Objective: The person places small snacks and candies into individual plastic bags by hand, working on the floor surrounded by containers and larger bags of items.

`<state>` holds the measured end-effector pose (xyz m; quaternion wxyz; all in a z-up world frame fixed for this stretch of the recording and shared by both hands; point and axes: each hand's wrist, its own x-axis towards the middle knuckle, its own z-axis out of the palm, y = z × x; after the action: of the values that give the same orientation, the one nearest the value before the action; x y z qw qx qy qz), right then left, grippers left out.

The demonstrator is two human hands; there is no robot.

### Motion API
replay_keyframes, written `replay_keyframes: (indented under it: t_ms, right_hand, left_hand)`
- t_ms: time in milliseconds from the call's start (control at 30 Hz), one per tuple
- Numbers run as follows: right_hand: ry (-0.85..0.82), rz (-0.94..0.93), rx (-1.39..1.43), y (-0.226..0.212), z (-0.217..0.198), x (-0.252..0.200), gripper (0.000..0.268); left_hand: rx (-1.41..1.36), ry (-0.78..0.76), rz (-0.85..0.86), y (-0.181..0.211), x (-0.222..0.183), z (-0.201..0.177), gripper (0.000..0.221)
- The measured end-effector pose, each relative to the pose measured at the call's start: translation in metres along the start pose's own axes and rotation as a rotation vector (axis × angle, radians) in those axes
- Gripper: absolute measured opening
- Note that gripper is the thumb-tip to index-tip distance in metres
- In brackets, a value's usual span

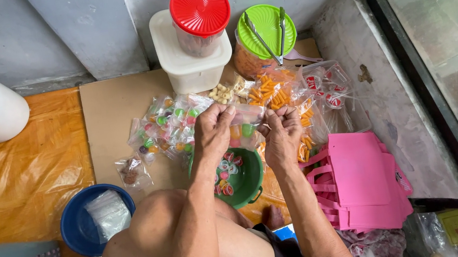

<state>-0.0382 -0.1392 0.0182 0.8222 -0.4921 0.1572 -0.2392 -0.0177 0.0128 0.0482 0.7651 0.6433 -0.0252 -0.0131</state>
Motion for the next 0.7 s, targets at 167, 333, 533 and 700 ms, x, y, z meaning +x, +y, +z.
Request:
replay_keyframes:
  t_ms: [167, 333, 533, 700]
  right_hand:
    - [-0.031, 0.034, -0.051, -0.005, 0.019, -0.016, 0.023]
    - [-0.016, 0.004, -0.067, 0.022, 0.005, -0.004, 0.019]
    - [-0.01, 0.13, -0.016, 0.0, 0.012, -0.014, 0.016]
    - [-0.501, 0.285, -0.049, 0.0, 0.012, -0.021, 0.048]
  left_hand:
    - [0.107, 0.025, -0.01, -0.008, 0.003, 0.003, 0.018]
    - [0.096, 0.0, -0.043, -0.012, 0.003, 0.007, 0.017]
    - [-0.023, 0.067, -0.132, 0.005, 0.006, 0.0, 0.017]
    - [0.019, 0.2, -0.142, 0.03, 0.006, -0.01, 0.016]
